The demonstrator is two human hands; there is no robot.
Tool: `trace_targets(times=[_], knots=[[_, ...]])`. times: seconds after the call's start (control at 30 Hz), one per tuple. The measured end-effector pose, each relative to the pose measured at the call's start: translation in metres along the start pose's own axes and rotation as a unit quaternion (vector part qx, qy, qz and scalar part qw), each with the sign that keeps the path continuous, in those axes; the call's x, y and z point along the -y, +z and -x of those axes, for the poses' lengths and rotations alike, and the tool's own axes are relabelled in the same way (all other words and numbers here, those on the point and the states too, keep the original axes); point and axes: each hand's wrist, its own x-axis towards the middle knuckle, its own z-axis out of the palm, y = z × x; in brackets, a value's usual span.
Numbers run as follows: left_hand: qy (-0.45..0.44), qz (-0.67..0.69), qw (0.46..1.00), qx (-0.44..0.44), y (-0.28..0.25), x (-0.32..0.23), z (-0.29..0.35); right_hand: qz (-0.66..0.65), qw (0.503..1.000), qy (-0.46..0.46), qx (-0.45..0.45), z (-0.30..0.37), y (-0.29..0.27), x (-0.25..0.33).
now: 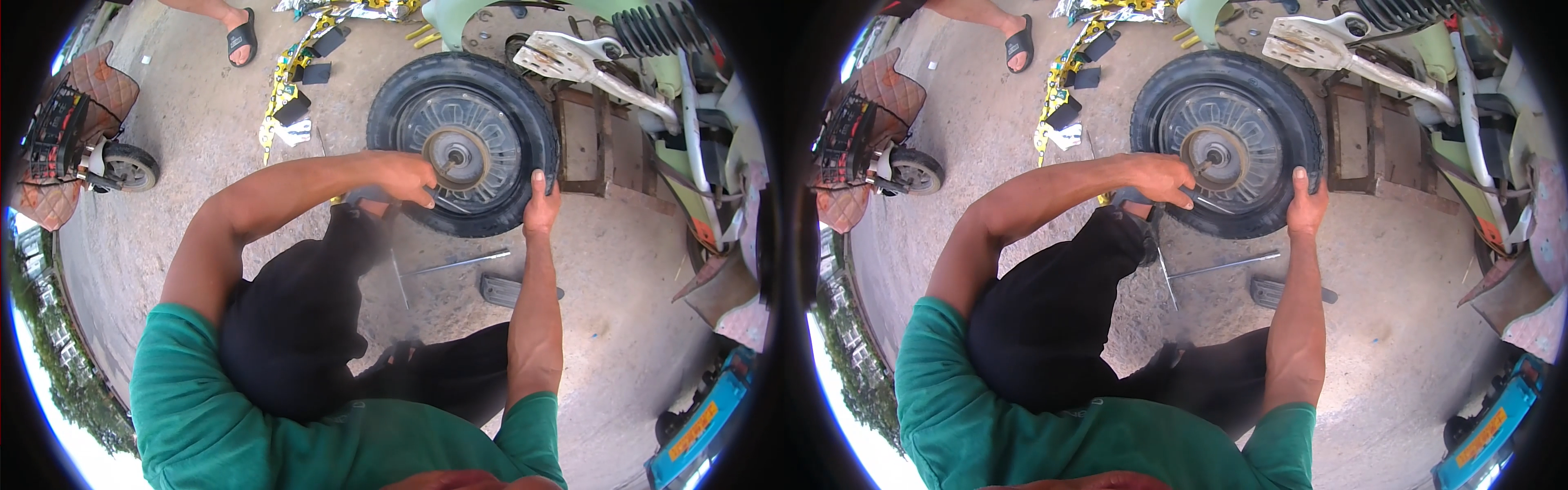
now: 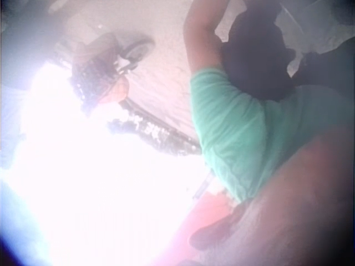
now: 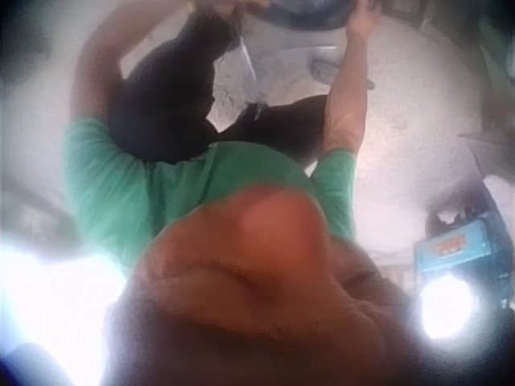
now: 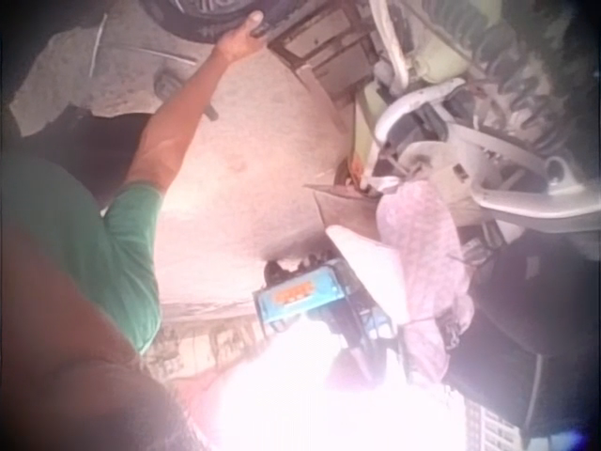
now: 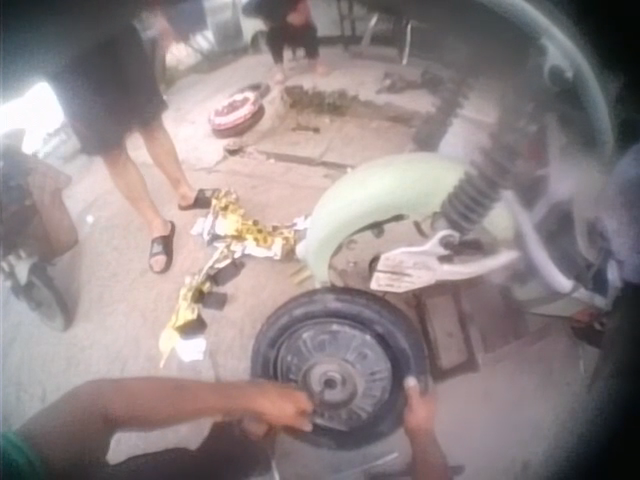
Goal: The person replaces a tire on a motorized wheel by placing the hub inside the tire and using a screwdriver to pry the bead over the rim.
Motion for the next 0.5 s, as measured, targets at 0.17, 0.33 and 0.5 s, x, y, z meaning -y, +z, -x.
trace_targets(times=[0.17, 0.33, 0.5], knots=[[-0.025, 0.027, 0.997, -0.069, 0.055, -0.02, 0.008, -0.036, 0.999, -0.019, -0.024, 0.002, 0.001, 0.0], [-0.162, 0.241, 0.956, 0.041, 0.052, -0.081, 0.02, -0.013, 0.999, 0.016, -0.025, 0.0, -0.002, 0.003], [-0.134, 0.564, 0.804, 0.131, 0.073, -0.1, 0.008, -0.009, 0.999, 0.034, -0.022, 0.001, 0.005, 0.013]])
